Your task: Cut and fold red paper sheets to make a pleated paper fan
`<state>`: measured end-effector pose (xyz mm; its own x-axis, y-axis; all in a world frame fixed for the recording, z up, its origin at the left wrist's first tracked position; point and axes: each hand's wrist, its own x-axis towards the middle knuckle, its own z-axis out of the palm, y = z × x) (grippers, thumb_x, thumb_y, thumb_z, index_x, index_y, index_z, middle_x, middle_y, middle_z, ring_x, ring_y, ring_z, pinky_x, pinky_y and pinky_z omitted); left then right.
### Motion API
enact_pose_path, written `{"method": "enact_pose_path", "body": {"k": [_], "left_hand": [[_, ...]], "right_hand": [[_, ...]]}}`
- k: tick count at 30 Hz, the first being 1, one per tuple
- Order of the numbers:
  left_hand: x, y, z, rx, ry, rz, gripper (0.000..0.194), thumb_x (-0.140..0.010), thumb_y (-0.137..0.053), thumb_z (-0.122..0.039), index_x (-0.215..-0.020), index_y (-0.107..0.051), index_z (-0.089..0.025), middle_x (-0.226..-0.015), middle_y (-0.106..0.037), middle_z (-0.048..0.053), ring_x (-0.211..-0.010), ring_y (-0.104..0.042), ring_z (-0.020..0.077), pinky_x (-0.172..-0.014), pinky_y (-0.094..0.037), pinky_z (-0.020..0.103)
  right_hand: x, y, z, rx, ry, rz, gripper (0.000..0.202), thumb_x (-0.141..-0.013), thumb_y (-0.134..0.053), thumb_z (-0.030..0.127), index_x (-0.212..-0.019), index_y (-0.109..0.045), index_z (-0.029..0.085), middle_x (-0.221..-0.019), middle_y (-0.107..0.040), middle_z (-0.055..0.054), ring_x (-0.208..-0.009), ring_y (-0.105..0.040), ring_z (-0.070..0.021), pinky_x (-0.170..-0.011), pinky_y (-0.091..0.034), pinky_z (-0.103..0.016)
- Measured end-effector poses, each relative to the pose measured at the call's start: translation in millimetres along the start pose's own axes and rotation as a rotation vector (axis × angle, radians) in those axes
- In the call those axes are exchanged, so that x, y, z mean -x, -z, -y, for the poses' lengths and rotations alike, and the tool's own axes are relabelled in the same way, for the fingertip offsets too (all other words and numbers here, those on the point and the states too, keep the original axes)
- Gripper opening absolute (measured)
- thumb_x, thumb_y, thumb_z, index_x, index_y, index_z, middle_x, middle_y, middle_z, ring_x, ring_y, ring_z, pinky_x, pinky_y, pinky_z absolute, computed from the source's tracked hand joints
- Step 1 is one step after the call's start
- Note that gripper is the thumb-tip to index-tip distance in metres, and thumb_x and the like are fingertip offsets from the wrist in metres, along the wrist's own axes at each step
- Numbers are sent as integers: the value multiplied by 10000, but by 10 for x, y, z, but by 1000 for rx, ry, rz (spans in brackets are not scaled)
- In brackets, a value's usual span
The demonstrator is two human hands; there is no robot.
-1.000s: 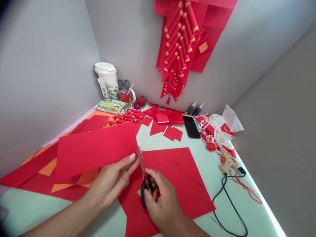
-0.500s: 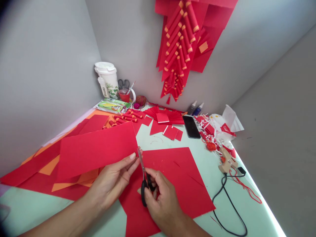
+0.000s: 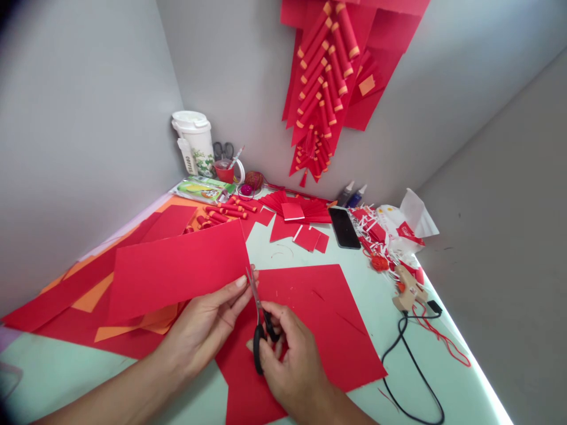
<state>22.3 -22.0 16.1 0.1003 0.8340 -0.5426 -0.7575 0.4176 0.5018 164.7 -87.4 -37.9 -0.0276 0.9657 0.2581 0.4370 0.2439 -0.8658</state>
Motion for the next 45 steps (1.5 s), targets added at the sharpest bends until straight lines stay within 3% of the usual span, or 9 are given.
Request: {"method": "enact_pose_path", "body": {"k": [9,37,45], "left_hand": [[39,-31,0,8,7,-12,157,-773,-630,61,-733,-722,-59,-858,-729,138,-873,-705,203,-888,-588,351],[15,-16,10,10,-4,12,148,-767,-651,47,-789,-727,-78,-904,-747,134,-924,-709,216,-924,-570,366],[40,-31,-1,16,7,-42,173,-761,-647,64,-711,-724,-82,-764,-741,89,-804,-715,164,-912,-571,335]], "right_hand": [[13,-5,-21,21,47,-16,482,-762,-544,35,-1199,-571,236,-912,-660,-11,-758,-630,-122,-711,-529,-190],[24,-1,-29,-26,-36,50,422,-814,-514,96,-1219,-571,197,-901,-651,-41,-718,-620,-139,-649,-521,-216],[16,9,-20,-9,-24,30,409,-813,-509,91,-1201,-580,197,-842,-649,-25,-686,-616,-131,-635,-518,-204]]}}
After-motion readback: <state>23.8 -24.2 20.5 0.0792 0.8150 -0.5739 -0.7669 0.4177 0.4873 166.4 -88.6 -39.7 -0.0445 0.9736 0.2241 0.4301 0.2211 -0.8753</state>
